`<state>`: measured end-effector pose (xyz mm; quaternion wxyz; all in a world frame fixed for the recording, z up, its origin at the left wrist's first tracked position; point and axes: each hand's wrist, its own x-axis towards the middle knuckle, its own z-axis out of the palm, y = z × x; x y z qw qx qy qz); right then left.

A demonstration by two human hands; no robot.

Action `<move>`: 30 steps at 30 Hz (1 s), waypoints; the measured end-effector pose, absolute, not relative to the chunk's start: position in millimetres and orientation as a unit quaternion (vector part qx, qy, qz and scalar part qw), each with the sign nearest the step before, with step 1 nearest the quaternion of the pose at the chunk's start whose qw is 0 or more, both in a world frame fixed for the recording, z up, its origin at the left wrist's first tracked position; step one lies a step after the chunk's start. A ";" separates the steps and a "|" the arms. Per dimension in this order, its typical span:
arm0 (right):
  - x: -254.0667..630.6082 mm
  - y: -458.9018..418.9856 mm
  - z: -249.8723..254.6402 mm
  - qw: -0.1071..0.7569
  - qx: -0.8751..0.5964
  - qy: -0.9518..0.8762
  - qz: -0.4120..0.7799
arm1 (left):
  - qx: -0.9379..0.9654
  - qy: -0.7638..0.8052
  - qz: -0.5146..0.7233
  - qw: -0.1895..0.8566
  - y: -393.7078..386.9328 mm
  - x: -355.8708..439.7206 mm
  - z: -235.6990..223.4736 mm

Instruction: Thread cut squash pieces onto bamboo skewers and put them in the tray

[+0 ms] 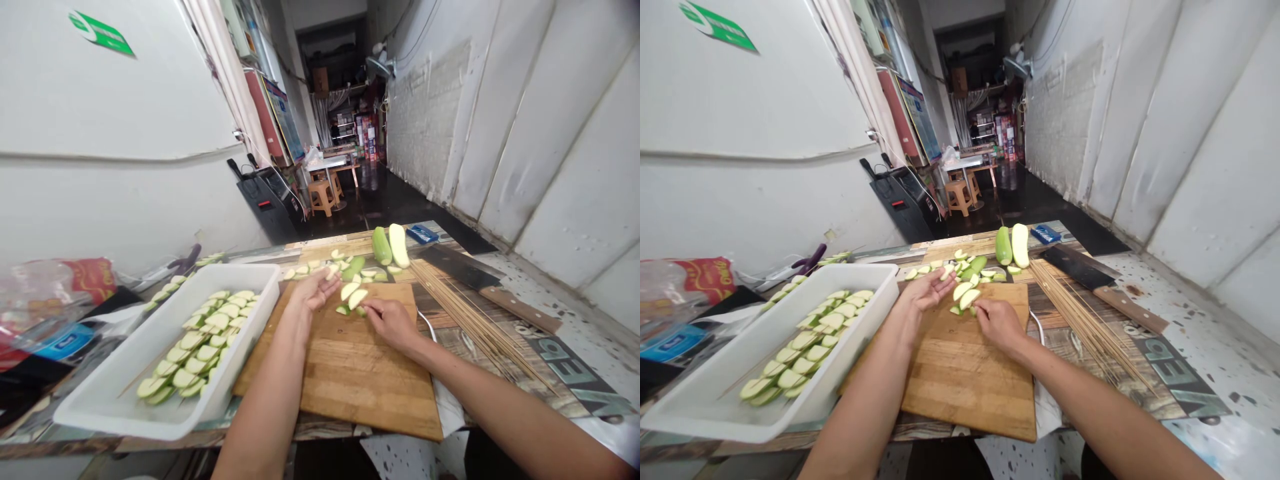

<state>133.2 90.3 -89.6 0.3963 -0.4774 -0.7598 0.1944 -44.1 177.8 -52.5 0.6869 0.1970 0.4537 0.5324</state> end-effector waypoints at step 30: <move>126.9 88.8 -91.1 0.402 -0.474 -0.762 0.182 | 0.134 0.399 0.646 0.637 173.9 -14.2 -55.5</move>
